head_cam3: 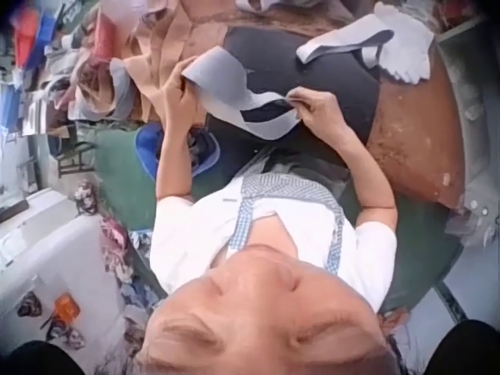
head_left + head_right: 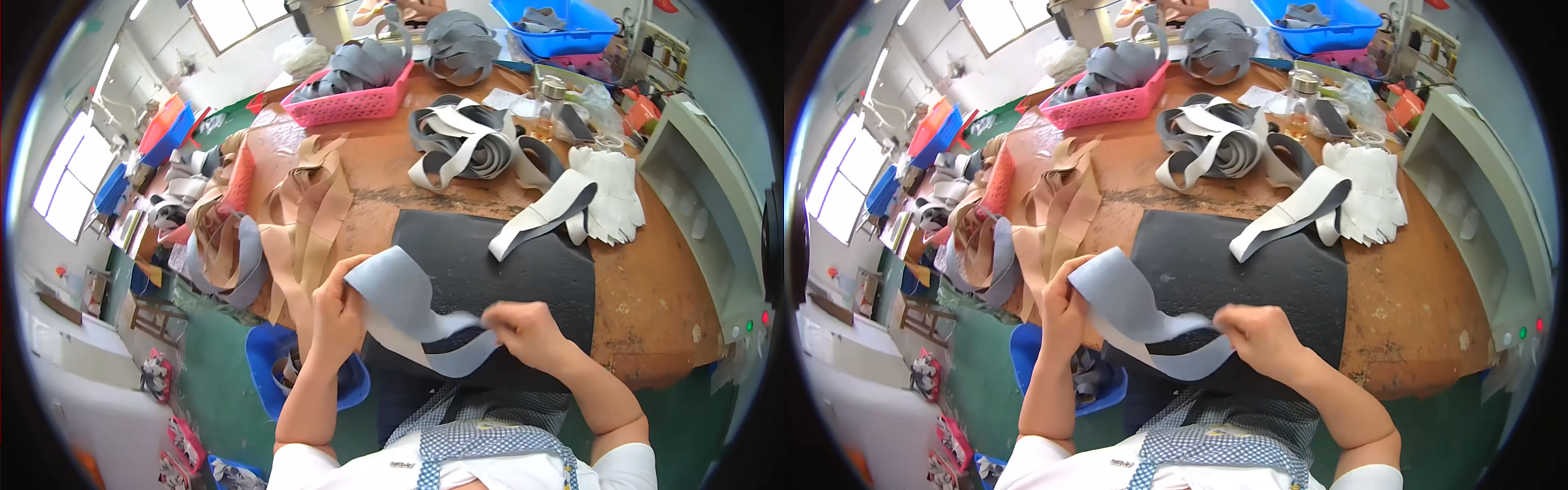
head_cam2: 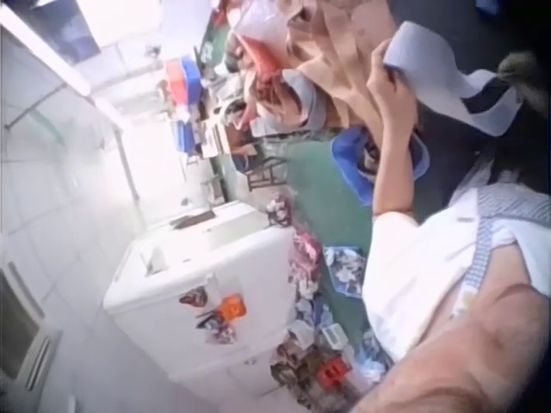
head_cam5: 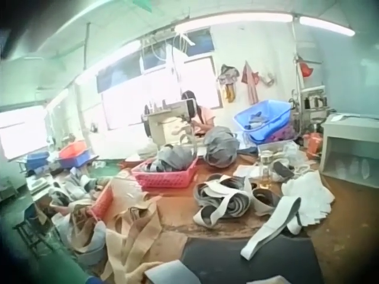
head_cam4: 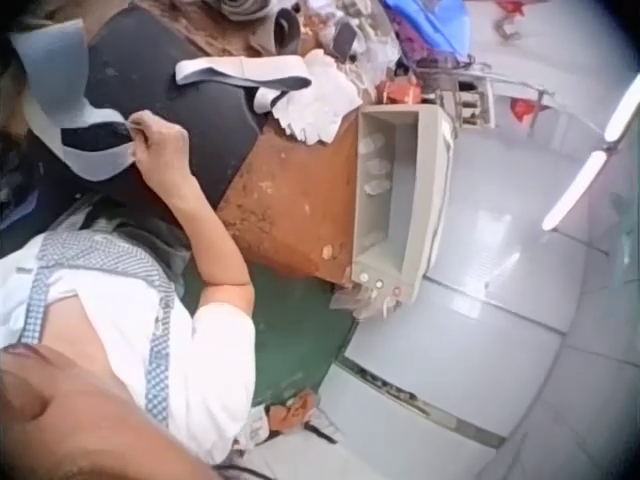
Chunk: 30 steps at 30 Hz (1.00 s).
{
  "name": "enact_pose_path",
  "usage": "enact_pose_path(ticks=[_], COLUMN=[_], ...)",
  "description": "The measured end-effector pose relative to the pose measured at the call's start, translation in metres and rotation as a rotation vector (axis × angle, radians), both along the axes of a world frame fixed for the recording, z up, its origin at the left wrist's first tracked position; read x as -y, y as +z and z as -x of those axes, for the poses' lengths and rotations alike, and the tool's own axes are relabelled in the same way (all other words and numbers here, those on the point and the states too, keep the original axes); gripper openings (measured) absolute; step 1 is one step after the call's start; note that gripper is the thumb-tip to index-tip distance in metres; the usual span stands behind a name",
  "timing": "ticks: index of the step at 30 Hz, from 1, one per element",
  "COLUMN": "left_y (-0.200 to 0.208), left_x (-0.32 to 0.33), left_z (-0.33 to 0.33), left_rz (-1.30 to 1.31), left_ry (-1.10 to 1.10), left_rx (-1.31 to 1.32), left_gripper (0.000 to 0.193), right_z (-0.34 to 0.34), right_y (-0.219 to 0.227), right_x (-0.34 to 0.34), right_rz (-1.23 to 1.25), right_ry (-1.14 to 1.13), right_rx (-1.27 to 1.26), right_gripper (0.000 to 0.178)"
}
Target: Assembling and aligning shoe upper components by hand and utilizing a heating machine.
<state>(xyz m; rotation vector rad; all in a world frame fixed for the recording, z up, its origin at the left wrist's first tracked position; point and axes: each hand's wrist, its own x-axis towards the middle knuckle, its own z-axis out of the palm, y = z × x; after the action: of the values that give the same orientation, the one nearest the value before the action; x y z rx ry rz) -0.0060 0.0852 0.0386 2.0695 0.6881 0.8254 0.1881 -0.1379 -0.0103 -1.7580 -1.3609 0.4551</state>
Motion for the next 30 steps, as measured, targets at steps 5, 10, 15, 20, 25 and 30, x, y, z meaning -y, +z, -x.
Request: enact_pose_path(ticks=[5,10,15,20,25,30], left_y=[-0.025,-0.016,0.027,0.037,0.011,-0.044], left_x=[-0.021,-0.011,0.014,0.010,0.022,0.043], left_z=[0.017,0.016,-0.007,-0.002,-0.004,-0.035], left_rz=[-0.789,-0.326,0.418,-0.723,-1.169,-0.777], left_ry=[0.374,0.234,0.173,-0.326,-0.519,-0.630], left_rx=[-0.060,0.211,0.512,0.389,-0.059,-0.190], left_gripper=[0.051,0.041,0.053,0.065,0.047,0.073], right_z=[-0.037,-0.053,-0.068,-0.095,-0.119,-0.146], right_y=[0.033,0.035,-0.009,-0.018,-0.014,-0.014], right_x=[-0.038,-0.082,-0.148,-0.205,-0.237,-0.235], right_rz=[-0.421,0.061,0.058,-0.140,-0.138,0.199], right_ry=[-0.643,-0.372,-0.052,0.214,0.198,0.005], right_rx=[0.475,-0.312,-1.194,-1.555,-1.736,-0.962], right_gripper=[0.019,0.024,0.022,0.035,0.043,0.046])
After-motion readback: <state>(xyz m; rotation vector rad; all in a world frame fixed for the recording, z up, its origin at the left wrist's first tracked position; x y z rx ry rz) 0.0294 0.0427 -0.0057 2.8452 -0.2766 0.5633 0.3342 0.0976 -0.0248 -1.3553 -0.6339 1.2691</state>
